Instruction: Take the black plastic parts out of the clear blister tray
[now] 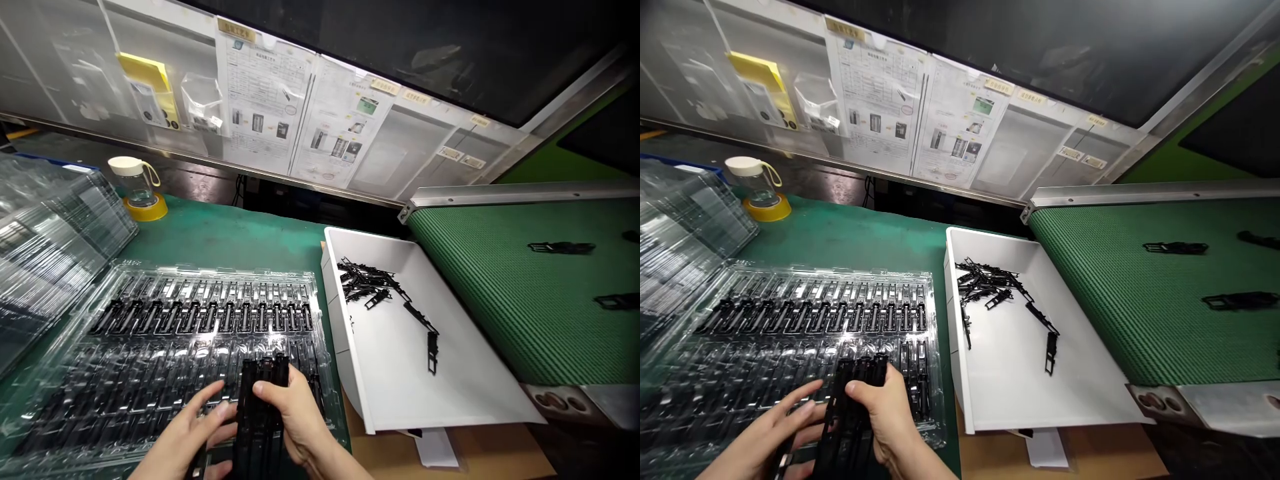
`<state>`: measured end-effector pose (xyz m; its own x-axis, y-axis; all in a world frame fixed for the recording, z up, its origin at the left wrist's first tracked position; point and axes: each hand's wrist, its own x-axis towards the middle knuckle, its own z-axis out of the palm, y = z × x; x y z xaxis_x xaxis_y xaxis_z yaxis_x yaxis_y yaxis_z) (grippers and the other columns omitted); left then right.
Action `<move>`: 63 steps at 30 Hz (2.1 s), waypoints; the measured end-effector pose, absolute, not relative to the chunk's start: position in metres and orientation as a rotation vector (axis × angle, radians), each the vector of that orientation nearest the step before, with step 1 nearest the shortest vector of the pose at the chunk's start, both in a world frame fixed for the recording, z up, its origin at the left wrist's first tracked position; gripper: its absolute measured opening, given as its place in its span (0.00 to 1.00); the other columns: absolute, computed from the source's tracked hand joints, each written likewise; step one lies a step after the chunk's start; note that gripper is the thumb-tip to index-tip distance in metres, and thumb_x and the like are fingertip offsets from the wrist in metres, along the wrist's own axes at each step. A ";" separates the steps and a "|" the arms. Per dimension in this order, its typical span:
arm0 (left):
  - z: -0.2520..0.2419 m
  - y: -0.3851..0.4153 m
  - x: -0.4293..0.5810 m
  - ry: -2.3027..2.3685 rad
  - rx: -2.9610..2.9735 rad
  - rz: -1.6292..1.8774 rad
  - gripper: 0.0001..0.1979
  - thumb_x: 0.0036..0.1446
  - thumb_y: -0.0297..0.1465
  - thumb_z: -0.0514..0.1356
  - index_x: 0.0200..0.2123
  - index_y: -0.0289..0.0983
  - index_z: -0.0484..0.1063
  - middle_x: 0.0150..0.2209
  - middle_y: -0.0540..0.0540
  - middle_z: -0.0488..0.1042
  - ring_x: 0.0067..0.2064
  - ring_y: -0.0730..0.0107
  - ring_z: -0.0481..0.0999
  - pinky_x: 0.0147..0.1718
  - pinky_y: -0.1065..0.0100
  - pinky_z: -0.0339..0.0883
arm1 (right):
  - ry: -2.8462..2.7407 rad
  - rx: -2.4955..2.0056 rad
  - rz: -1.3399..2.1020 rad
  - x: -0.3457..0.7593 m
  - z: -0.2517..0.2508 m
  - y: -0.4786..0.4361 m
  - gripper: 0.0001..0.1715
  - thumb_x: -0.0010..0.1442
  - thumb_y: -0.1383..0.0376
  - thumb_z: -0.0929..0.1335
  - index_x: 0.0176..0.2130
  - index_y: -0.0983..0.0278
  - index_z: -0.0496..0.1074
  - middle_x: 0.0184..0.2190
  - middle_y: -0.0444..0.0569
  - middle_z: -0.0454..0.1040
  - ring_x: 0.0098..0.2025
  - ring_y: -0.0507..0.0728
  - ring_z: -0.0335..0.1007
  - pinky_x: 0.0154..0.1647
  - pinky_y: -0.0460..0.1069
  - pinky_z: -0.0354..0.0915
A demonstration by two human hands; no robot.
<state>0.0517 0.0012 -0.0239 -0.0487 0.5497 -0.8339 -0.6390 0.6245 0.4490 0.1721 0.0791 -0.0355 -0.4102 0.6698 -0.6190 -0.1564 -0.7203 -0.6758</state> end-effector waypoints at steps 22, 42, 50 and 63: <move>-0.001 0.011 0.050 1.467 0.227 1.172 0.34 0.36 0.36 0.64 0.47 0.42 0.52 0.21 0.54 0.72 0.30 0.66 0.71 0.32 0.68 0.66 | -0.781 -1.061 2.250 0.169 -0.005 0.068 0.24 0.35 0.66 0.73 0.35 0.70 0.67 0.29 0.51 0.72 0.33 0.58 0.67 0.38 0.54 0.62; 0.017 -0.001 0.050 1.689 0.450 1.175 0.28 0.36 0.39 0.62 0.43 0.46 0.59 0.33 0.55 0.74 0.39 0.72 0.70 0.38 0.83 0.61 | -1.388 -0.892 1.979 0.181 0.005 0.072 0.08 0.45 0.68 0.69 0.31 0.64 0.72 0.33 0.49 0.70 0.37 0.56 0.65 0.40 0.49 0.60; 0.014 -0.006 0.055 1.724 0.538 1.194 0.22 0.38 0.40 0.61 0.40 0.46 0.63 0.33 0.56 0.74 0.38 0.73 0.71 0.37 0.83 0.63 | -1.512 -0.767 1.840 0.186 0.005 0.071 0.09 0.46 0.70 0.67 0.32 0.62 0.72 0.33 0.48 0.69 0.36 0.55 0.65 0.38 0.49 0.61; 0.009 -0.012 0.052 1.860 1.046 1.169 0.15 0.44 0.42 0.57 0.39 0.56 0.63 0.34 0.62 0.73 0.39 0.75 0.70 0.42 0.81 0.58 | -1.718 -0.618 1.643 0.192 0.007 0.074 0.12 0.49 0.68 0.65 0.36 0.59 0.69 0.33 0.48 0.70 0.37 0.56 0.64 0.39 0.52 0.60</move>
